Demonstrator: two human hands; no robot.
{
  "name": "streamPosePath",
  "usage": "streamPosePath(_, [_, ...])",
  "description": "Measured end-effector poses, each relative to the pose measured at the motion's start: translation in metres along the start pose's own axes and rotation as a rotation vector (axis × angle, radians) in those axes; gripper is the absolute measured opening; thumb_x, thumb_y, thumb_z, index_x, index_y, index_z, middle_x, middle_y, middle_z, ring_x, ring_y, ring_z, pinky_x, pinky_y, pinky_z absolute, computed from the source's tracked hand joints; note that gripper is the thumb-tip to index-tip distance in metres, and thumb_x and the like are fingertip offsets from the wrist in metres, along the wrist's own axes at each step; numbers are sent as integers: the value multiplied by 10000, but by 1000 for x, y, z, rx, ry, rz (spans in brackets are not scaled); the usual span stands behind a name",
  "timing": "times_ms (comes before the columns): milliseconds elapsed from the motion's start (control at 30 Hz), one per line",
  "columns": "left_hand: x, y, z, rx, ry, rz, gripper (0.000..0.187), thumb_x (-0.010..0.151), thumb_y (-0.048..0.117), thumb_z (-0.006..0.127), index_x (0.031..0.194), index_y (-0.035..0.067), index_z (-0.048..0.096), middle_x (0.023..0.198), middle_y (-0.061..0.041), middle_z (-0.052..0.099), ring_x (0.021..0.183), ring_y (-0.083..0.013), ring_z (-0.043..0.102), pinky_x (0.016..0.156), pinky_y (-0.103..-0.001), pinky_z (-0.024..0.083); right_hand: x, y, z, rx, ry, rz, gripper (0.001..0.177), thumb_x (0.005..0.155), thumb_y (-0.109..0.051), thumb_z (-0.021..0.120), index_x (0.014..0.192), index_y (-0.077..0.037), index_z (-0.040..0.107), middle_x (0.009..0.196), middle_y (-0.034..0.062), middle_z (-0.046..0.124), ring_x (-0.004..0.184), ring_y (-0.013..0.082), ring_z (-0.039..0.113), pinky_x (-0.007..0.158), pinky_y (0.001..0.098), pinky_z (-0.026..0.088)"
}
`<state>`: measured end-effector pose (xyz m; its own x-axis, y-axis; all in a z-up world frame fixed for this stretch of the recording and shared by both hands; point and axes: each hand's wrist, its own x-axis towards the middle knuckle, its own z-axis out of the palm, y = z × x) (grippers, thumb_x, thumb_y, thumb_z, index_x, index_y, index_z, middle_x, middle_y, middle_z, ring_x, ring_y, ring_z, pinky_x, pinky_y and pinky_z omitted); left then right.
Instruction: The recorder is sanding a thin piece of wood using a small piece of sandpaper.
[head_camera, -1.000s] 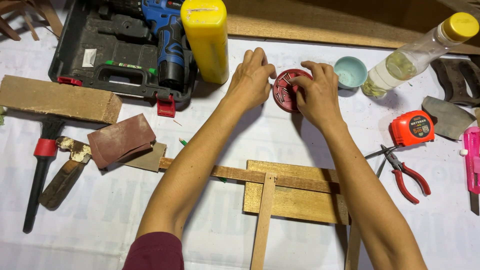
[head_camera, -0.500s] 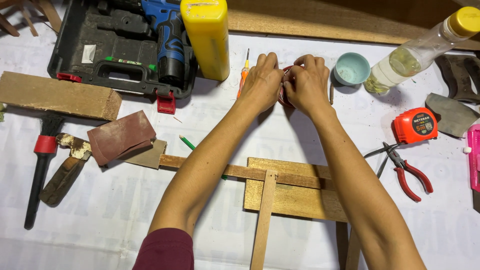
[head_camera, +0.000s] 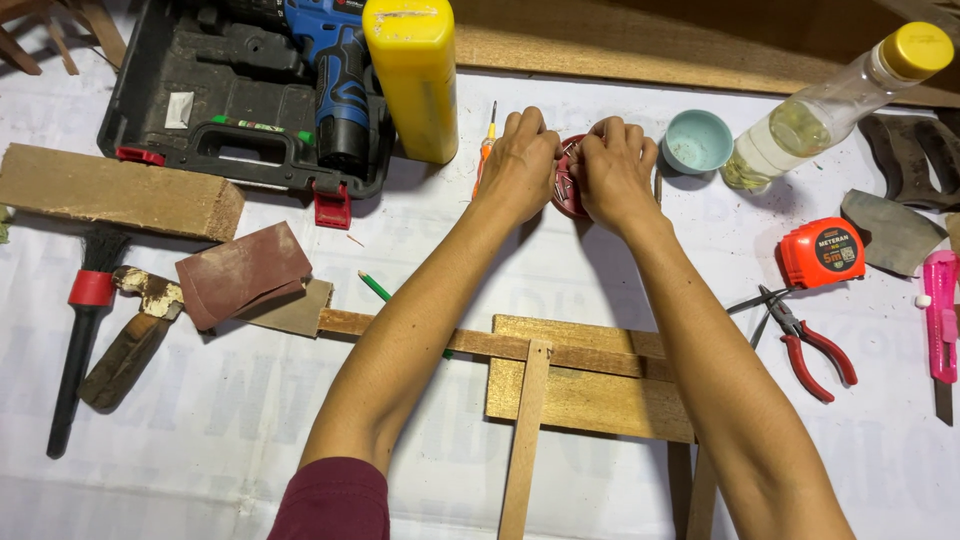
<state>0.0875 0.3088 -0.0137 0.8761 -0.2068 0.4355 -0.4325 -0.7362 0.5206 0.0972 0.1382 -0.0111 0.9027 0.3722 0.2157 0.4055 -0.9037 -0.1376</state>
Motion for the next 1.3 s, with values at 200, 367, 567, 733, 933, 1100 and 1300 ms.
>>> streamPosePath(200, [0,8,-14,8,-41,-46,54,825,34,703,864,15,734,1083,-128,556,1055,-297,553,876,-430,531,7,-9,-13,-26,55,-129,200,883,-171,770,1056,-71,760,1248,124,555,1201,333,426,1060,510,294])
streamPosePath(367, [-2,6,-8,15,-43,-43,60,826,42,707,867,6,733,1091,-122,555,1052,-283,557,888,-413,540,17,-17,-14,-77,-130,-56,244,882,-195,707,1017,7,732,1239,167,535,1155,335,417,1031,481,305])
streamPosePath(567, [-3,8,-10,11,-41,-58,74,850,33,687,890,2,741,1102,-124,560,1057,-281,558,869,-408,544,14,-13,3,-108,-186,-41,280,899,-158,606,1078,50,657,1227,189,487,1120,322,406,1012,472,299])
streamPosePath(733, [-2,7,-7,5,-35,-34,88,841,25,689,905,11,747,1080,-124,573,1037,-281,560,877,-404,540,0,-9,-3,-34,-32,-113,248,966,-121,585,1142,52,612,1172,198,482,1062,307,418,970,478,320])
streamPosePath(933, [-5,20,-16,-127,136,70,76,833,31,739,907,12,749,971,-119,641,990,-299,595,866,-417,535,-12,-14,-29,40,131,-148,212,997,-142,628,1110,6,528,1141,210,499,998,325,461,897,479,370])
streamPosePath(1100, [-11,33,-25,-164,107,104,26,848,16,734,868,26,746,906,-108,652,934,-287,617,855,-410,543,-26,-9,-39,124,87,-121,144,1029,-65,603,1073,-8,478,1015,192,534,924,329,499,866,489,406])
streamPosePath(1300, [-29,60,-49,-217,26,8,78,828,68,740,895,30,754,902,-119,648,925,-299,617,855,-425,528,-58,-15,-70,429,90,-147,111,1050,-57,576,1083,-10,481,1035,191,573,967,333,561,880,464,476])
